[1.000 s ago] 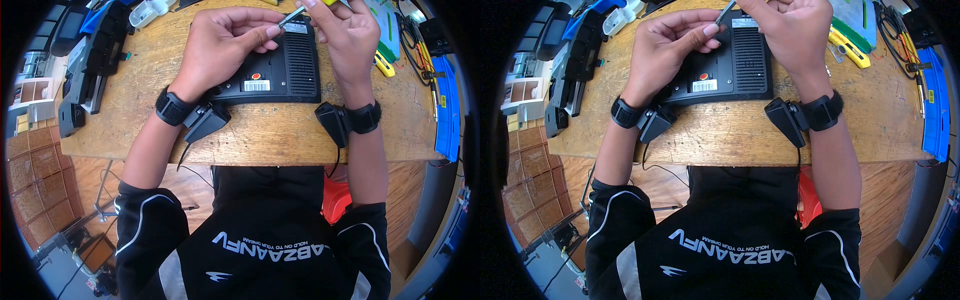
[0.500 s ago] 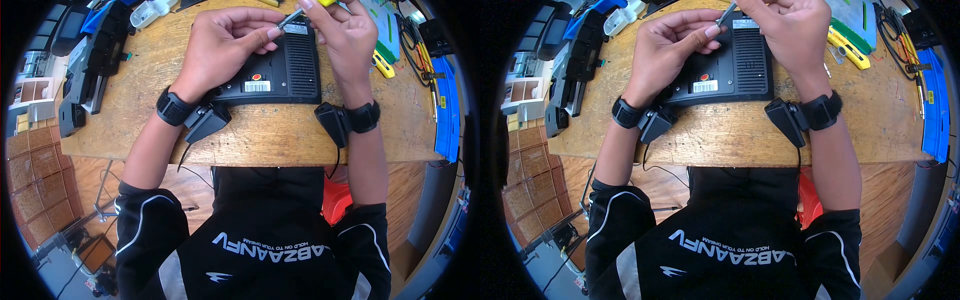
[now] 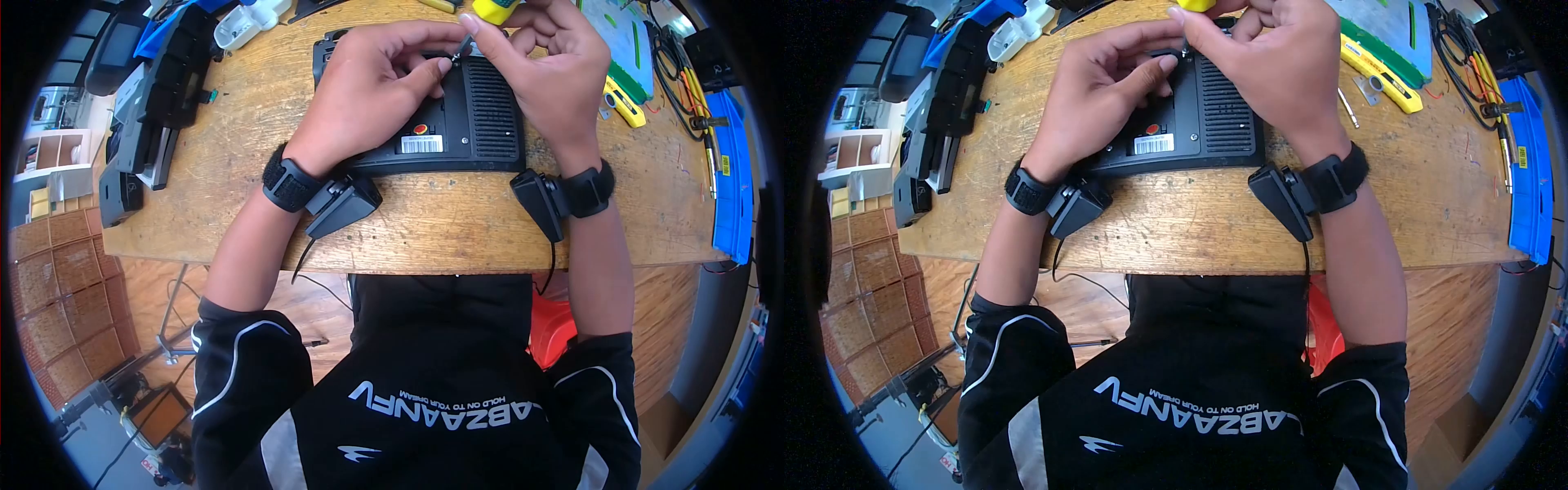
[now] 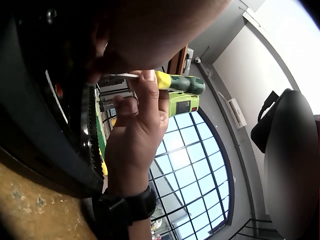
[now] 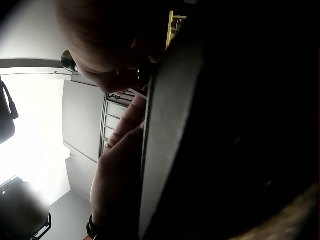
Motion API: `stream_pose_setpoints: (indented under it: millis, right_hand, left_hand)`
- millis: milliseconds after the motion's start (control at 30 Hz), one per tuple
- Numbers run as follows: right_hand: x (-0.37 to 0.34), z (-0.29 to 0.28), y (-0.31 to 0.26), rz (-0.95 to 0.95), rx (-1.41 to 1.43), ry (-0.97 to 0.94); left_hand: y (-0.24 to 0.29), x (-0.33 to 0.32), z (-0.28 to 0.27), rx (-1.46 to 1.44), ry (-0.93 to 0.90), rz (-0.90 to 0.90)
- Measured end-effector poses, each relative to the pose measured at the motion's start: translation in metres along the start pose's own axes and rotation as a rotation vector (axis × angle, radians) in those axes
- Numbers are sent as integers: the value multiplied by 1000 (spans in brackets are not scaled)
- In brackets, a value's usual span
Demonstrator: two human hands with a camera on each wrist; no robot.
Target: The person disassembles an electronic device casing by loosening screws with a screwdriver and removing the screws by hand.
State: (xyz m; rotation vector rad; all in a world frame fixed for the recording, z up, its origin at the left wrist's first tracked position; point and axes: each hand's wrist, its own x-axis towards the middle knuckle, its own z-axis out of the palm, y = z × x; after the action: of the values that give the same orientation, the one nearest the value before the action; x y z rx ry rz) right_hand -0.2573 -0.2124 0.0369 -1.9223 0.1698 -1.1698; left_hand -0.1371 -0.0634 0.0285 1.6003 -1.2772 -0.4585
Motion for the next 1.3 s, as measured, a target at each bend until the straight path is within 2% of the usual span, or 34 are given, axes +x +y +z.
stream_pose_setpoints:
  millis: [67, 133, 167, 233, 433, 667, 733, 800, 867, 900, 967, 1067, 1100, 1167, 1233, 1300]
  right_hand:
    - [2, -3, -8, 28, -31, -20]
    - [5, -3, -21, 228, -9, -68]
    - [4, -3, -15, 229, -9, -67]
    - [1, -1, -2, 90, 65, -53]
    - [0, -1, 0, 81, -51, -74]
    - [0, 2, -2, 67, -35, -61]
    - [2, 1, -14, 200, 17, -116]
    - [0, -1, -3, 194, 35, -155]
    - [-1, -1, 6, 186, 54, -194]
    - [-1, 0, 8, 158, 81, -193]
    - [0, -1, 7, 129, 108, -192]
    - [4, -6, 0, 185, 52, -251]
    - [4, -6, 4, 251, 104, -239]
    - [4, -5, 4, 316, 157, -228]
    - [3, -6, -1, 393, 172, -224]
    - [4, -5, -2, 373, 139, -235]
  left_hand:
    - [1, 0, 0, -22, -35, -1]
    - [2, -1, 1, -27, -39, -16]
    - [2, -1, 1, -33, -42, -32]
    - [3, -1, 1, -27, -39, -30]
    - [3, 0, 2, -20, -1, -52]
    - [3, 3, 2, 86, 43, -37]
    - [1, 5, 2, 103, 52, -53]
    - [7, 7, 2, 120, 61, -69]
    - [24, 11, -1, -96, 48, -242]
    - [17, 10, 1, -96, 48, -243]
    - [-3, 8, 5, 72, 91, -110]
    - [-3, 8, 5, 50, 74, -90]
    - [4, 9, 5, 49, 74, -90]
    - [25, 10, 4, -22, 81, -236]
    - [26, 10, 5, -20, 101, -235]
    - [25, 10, 5, -17, 121, -234]
